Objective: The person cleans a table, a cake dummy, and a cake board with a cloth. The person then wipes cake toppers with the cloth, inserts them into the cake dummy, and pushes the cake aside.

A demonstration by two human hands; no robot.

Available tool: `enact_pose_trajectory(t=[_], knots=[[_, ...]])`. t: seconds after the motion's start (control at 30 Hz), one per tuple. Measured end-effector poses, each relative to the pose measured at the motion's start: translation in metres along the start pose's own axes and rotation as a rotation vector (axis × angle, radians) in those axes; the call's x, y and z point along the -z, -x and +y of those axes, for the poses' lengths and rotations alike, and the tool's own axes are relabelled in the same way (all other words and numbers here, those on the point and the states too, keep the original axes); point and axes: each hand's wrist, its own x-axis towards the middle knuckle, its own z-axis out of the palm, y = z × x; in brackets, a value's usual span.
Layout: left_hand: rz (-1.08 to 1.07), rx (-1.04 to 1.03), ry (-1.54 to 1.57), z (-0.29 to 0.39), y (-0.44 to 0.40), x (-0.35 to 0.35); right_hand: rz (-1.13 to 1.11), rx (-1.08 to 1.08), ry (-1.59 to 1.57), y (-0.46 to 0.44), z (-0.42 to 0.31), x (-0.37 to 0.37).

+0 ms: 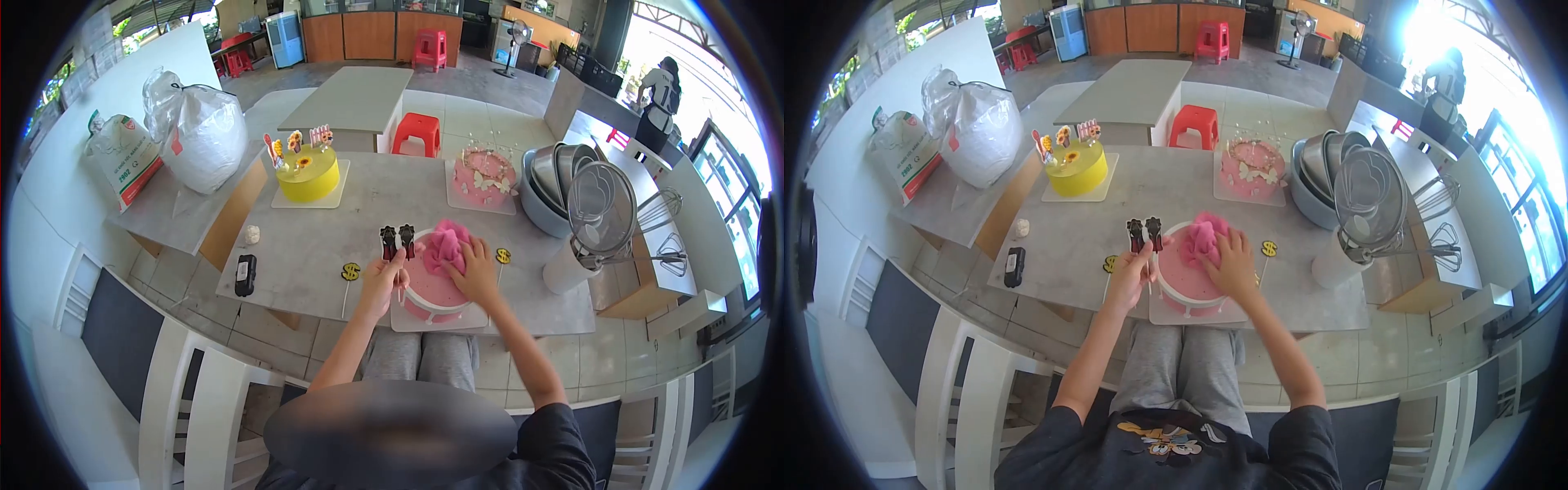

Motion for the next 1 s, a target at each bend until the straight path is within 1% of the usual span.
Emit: enact_pose_trajectory(t=[0.07,0.13,0.2,0.23,0.27,0.3,0.33,0.37,0.4,0.43,0.47,0.5,0.57,0.6,0.63,0.67,0.7,0.73,0.8,0.83,0.87,0.9,0.93,0.97,1.0], knots=[[0.000,0.056,-0.216,0.001,-0.004,0.014,0.015,0.028,0.035,0.010,-0.010,0.001],[0.017,-0.007,-0.240,0.002,-0.011,0.015,0.027,0.050,0.073,0.013,-0.016,0.011],[0.028,-0.041,-0.268,-0.002,-0.013,0.015,-0.154,0.030,-0.003,0.023,-0.026,0.026],[0.010,-0.035,-0.229,-0.006,-0.016,0.014,-0.199,0.005,-0.117,0.022,-0.028,0.038],[-0.011,-0.031,-0.189,-0.010,-0.019,0.012,-0.198,0.001,-0.112,0.018,-0.031,0.050],[-0.018,-0.027,-0.187,-0.013,-0.021,0.013,-0.195,-0.138,-0.227,0.013,-0.035,0.062],[-0.017,0.022,-0.296,-0.017,-0.023,0.015,-0.188,-0.281,-0.341,0.007,-0.038,0.073],[-0.017,0.072,-0.404,-0.019,-0.023,0.012,-0.184,-0.290,-0.335,0.000,-0.043,0.082],[-0.027,0.079,-0.401,-0.023,-0.023,0.005,0.105,-0.143,-0.308,-0.007,-0.051,0.089],[-0.024,0.008,-0.276,-0.024,-0.021,-0.007,0.391,0.009,-0.275,-0.009,-0.058,0.092],[-0.019,-0.065,-0.153,-0.025,-0.020,-0.015,0.392,0.002,-0.271,-0.003,-0.066,0.091],[-0.025,-0.062,-0.156,-0.041,-0.021,-0.006,0.299,0.060,-0.244,0.010,-0.076,0.088],[-0.259,-0.435,-0.282,-0.083,-0.030,0.022,0.141,0.177,-0.192,0.035,-0.091,0.078],[-0.265,-0.438,-0.285,-0.075,-0.032,0.015,0.074,0.232,-0.167,0.047,-0.093,0.069],[-0.130,-0.198,-0.088,-0.062,-0.033,0.001,0.081,0.232,-0.164,0.054,-0.087,0.057],[0.005,0.046,0.108,-0.053,-0.037,-0.008,0.084,0.169,-0.171,0.060,-0.076,0.040],[-0.006,0.061,0.124,-0.057,-0.045,-0.003,0.083,0.100,-0.179,0.065,-0.069,0.029],[-0.007,0.073,0.127,-0.062,-0.050,0.000,0.077,0.089,-0.175,0.063,-0.065,0.025],[0.004,0.034,0.196,-0.065,-0.062,0.002,0.111,-0.018,-0.215,0.045,-0.059,0.020],[0.001,-0.012,0.157,-0.065,-0.064,0.003,0.107,-0.033,-0.215,0.038,-0.056,0.020],[0.000,0.000,0.157,-0.065,-0.062,0.003,0.190,-0.052,-0.342,0.029,-0.053,0.021],[0.069,-0.029,0.020,-0.064,-0.061,0.002,0.277,-0.067,-0.466,0.025,-0.050,0.022],[0.135,-0.064,-0.118,-0.061,-0.061,-0.001,0.282,-0.069,-0.461,0.024,-0.052,0.029],[0.126,-0.114,-0.029,-0.054,-0.053,-0.008,0.363,-0.063,-0.438,0.019,-0.057,0.041],[0.115,-0.122,-0.027,-0.048,-0.046,-0.017,0.446,-0.054,-0.414,0.012,-0.062,0.053]])
